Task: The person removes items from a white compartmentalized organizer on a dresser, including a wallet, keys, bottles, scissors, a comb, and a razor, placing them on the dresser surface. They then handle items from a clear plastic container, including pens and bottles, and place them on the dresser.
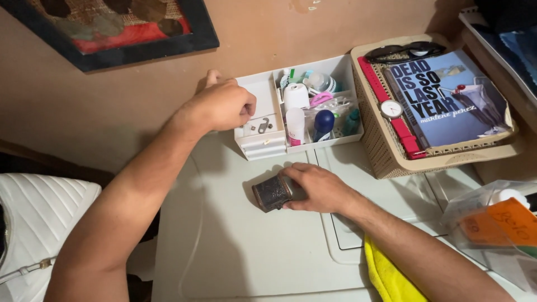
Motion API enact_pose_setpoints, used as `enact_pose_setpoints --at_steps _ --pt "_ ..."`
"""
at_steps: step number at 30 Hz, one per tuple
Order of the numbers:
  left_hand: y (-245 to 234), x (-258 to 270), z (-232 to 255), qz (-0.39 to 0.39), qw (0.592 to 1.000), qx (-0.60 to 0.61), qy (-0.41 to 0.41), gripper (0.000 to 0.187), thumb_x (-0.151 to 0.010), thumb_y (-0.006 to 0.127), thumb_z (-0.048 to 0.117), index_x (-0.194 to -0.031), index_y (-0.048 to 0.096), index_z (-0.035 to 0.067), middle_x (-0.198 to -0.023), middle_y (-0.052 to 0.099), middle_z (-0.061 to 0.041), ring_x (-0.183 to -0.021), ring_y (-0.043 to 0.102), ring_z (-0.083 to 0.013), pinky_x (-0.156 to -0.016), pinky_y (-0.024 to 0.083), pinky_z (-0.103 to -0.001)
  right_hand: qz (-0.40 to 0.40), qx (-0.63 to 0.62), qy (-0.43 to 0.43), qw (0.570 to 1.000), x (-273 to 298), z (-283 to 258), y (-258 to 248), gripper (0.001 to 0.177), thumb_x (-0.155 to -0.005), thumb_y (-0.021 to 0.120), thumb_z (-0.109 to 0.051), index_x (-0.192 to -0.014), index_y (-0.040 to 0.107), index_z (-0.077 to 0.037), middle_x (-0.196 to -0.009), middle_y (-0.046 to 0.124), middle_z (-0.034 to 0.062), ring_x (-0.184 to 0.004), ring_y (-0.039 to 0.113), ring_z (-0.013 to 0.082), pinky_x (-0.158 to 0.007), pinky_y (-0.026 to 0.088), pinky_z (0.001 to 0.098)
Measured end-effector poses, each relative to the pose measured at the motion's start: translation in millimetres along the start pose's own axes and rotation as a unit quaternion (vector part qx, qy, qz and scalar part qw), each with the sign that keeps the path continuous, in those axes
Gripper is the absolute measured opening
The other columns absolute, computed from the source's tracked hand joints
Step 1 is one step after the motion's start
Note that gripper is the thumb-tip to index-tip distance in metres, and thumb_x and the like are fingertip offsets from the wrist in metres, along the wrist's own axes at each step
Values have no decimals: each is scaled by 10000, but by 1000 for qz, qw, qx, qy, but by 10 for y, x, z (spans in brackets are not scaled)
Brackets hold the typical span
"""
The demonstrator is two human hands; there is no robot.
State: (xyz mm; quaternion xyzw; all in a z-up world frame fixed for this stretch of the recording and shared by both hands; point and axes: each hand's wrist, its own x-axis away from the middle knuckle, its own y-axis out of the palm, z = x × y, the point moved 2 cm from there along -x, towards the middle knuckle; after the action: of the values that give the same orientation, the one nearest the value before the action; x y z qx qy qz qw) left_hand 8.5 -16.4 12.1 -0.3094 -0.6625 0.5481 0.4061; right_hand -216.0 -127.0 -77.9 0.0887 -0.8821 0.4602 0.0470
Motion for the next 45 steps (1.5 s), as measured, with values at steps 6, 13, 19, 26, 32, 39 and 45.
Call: enact_pose_setpoints --at_steps 6,13,19,26,32,39,45 --pt "-44 102 118 -54 998 -36 -8 228 -827 789 253 -1034 726 327 -1055 698 41 -1208 540 -213 -1174 137 -612 6 -4 -5 1000 -14 1 -2 670 -764 838 -334 -1347 602 -102 -1028 683 128 -1008 694 374 -920 562 499" --pt "76 -53 74 -32 996 -69 43 199 -772 853 276 -942 750 276 -991 692 25 -1177 523 -229 -1157 125 -664 6 -1 -16 1000 -4 -4 -17 676 -769 827 -343 -1354 589 -104 -1000 674 120 -997 689 377 -919 560 507" --pt "65 -88 -21 -15 995 -62 81 144 -774 833 327 -869 742 270 -953 679 30 -1169 522 -214 -1158 142 -670 4 -10 -21 1000 -7 13 -9 671 -777 824 -355 -1350 595 -92 -989 676 117 -989 691 368 -916 559 505" --pt "-187 98 17 -4 989 137 52 250 -732 752 294 -892 701 109 -959 766 -106 -1026 705 -301 -940 497 -501 -1 -3 -24 1000 -4 50 17 679 -781 821 -386 -1348 585 -97 -1013 668 123 -1003 686 372 -916 562 511" --pt "-51 53 112 1 971 218 97 166 -755 705 224 -839 656 90 -887 743 -121 -942 721 -291 -873 554 -451 2 -9 -25 1000 -12 40 5 680 -783 821 -383 -1349 584 -90 -1020 667 136 -1002 681 383 -911 559 523" --pt "-84 111 182 -53 965 251 55 133 -770 697 207 -872 679 123 -839 751 -65 -817 720 -194 -757 586 -352 -1 -6 -24 1000 -12 32 0 671 -785 822 -392 -1338 586 -94 -1024 663 135 -1007 680 387 -907 562 520" --pt "-99 129 202 -52 955 285 72 114 -780 700 185 -863 660 118 -881 765 -66 -828 720 -190 -760 600 -334 -1 -3 -19 1000 -10 32 0 669 -788 825 -378 -1344 587 -92 -1021 671 129 -1004 687 376 -905 564 511"
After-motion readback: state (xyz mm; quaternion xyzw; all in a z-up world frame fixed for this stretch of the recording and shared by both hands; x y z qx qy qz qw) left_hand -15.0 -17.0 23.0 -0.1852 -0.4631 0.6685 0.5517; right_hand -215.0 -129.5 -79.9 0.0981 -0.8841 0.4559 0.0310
